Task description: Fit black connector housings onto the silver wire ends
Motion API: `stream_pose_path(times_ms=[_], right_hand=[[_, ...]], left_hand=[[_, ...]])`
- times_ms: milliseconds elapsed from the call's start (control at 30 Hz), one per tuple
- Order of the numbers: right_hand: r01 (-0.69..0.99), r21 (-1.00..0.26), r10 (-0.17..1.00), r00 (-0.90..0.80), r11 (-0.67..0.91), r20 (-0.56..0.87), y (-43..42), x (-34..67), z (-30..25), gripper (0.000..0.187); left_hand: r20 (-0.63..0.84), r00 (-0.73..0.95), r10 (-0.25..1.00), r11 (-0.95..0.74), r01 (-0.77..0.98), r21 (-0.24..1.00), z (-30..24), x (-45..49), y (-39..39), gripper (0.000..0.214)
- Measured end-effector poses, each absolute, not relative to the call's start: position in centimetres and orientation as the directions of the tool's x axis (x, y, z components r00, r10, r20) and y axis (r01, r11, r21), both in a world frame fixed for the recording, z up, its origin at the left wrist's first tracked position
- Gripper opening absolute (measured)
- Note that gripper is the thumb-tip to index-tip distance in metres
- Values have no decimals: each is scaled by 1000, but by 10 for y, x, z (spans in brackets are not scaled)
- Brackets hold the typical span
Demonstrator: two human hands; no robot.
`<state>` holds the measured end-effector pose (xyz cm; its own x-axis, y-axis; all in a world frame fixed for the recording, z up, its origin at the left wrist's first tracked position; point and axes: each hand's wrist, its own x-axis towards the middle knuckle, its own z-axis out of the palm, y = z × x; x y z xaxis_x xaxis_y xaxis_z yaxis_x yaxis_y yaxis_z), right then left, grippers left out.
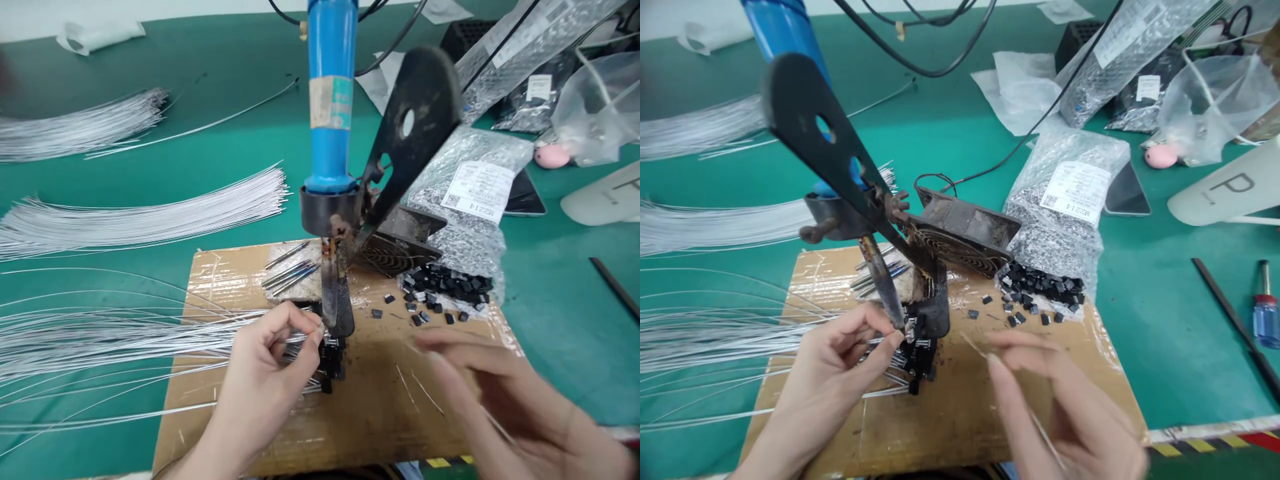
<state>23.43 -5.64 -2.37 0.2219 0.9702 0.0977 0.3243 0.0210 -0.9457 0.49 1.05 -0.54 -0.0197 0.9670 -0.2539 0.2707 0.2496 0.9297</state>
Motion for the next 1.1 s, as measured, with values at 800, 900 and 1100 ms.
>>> stream_pose_path(times_ms=[800, 900, 1100], right_hand=[[148, -989, 999, 47, -21, -14, -22, 172, -20, 20], [140, -990, 998, 69, -16, -7, -23, 170, -20, 20], [127, -992, 995, 98, -17, -5, -24, 167, -19, 20]], left_hand=[[-238, -37, 971, 241, 192, 952, 0, 4, 11, 16], [-242, -37, 970, 244, 189, 951, 1, 3, 10, 16], [-250, -40, 967, 253, 203, 946, 3, 2, 8, 15]])
